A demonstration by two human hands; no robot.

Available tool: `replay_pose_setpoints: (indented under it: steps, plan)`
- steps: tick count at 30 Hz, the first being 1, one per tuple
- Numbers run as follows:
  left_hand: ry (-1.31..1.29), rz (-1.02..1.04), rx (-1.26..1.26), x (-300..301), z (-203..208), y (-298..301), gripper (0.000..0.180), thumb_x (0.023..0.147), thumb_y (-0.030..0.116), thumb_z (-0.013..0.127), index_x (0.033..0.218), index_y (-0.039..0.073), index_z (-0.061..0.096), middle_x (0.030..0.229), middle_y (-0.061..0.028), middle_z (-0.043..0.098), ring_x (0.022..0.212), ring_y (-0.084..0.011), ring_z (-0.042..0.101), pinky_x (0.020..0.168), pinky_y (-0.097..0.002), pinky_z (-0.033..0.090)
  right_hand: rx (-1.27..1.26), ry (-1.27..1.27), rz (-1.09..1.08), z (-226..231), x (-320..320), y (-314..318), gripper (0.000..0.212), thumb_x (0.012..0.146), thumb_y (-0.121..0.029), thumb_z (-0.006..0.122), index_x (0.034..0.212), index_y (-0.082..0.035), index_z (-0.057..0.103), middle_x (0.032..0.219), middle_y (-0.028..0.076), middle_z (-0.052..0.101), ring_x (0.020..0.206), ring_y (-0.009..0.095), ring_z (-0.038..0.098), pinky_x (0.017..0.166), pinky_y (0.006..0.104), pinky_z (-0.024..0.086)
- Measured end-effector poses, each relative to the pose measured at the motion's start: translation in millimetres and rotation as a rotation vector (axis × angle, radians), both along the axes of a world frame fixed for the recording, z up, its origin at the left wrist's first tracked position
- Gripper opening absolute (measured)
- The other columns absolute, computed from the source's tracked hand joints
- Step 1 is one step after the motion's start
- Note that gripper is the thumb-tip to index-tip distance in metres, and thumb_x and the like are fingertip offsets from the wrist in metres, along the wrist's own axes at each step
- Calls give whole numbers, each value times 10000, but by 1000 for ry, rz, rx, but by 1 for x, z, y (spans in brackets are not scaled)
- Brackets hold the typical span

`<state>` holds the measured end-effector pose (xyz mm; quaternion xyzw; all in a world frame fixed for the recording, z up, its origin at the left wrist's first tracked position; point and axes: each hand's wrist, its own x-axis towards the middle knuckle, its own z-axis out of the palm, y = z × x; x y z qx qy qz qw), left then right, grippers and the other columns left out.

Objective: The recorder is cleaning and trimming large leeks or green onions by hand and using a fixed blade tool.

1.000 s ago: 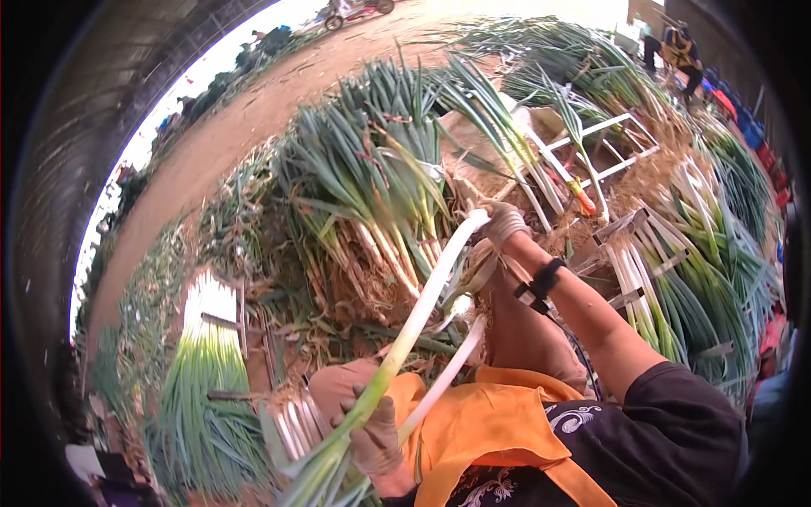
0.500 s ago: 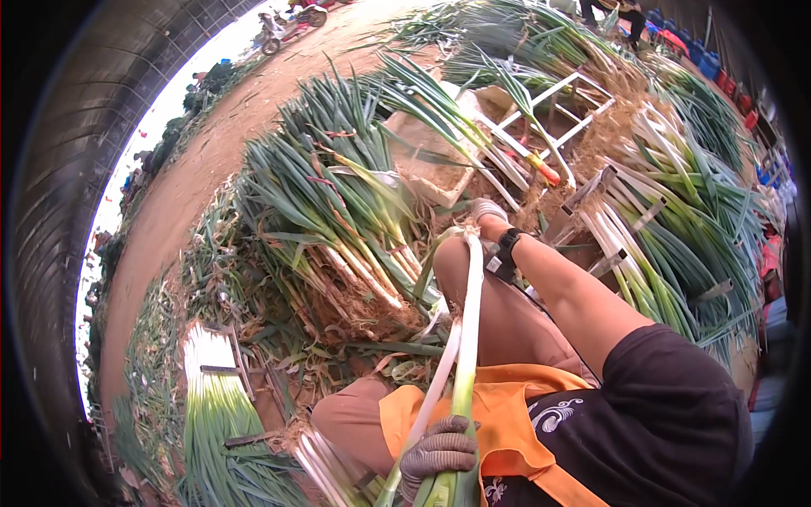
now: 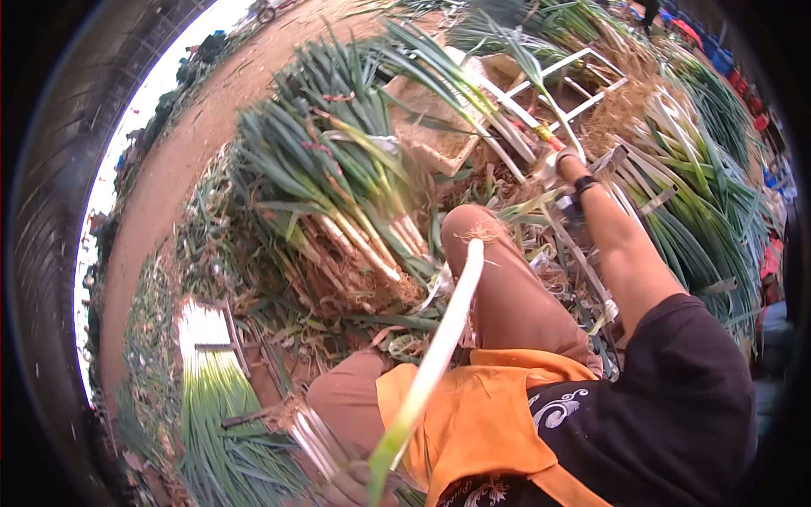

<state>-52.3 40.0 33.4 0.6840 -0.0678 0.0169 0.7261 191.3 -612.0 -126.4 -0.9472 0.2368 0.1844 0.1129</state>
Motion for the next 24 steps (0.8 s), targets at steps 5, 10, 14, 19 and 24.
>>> replay_pose_setpoints:
  steps: [5, 10, 14, 19, 24]
  plan:
    - [-58, -57, -635, 35, 9, -19, 311, 682, 8, 713, 900, 134, 531, 993, 23, 554, 1080, -209, 474, 806, -336, 556, 125, 153, 498, 81, -8, 113, 848, 568, -160, 767, 1327, -147, 387, 1278, 104, 482, 1149, 233, 492, 949, 327, 413]
    - [-53, -118, -733, 41, 9, -32, 301, 672, -19, 704, 895, 131, 569, 996, 8, 564, 1095, -212, 471, 791, -348, 565, 817, -826, 793, 100, -38, 204, 409, 712, -46, 646, 1115, -84, 589, 998, 144, 625, 860, 281, 606, 780, 346, 487]
    - [-76, -167, -729, 38, 6, -35, 292, 669, -11, 706, 889, 126, 572, 973, -12, 575, 1087, -220, 478, 776, -352, 571, 456, -833, 1106, 145, -61, 265, 269, 623, -140, 685, 890, -125, 650, 869, 77, 627, 849, 286, 569, 745, 368, 465]
    - [-104, -87, -688, 32, -1, -33, 283, 667, -14, 704, 878, 121, 572, 947, -23, 579, 1077, -226, 483, 753, -357, 578, 436, -717, 1085, 152, -61, 273, 128, 631, -156, 672, 750, -125, 635, 803, 50, 611, 835, 277, 564, 723, 380, 462]
    - [-124, -66, -627, 30, -9, -30, 273, 712, 61, 704, 868, 141, 494, 935, 9, 549, 1034, -216, 496, 707, -319, 540, 382, -730, 1081, 144, -67, 267, 86, 644, -172, 653, 712, -122, 636, 790, 52, 612, 830, 266, 569, 713, 379, 464]
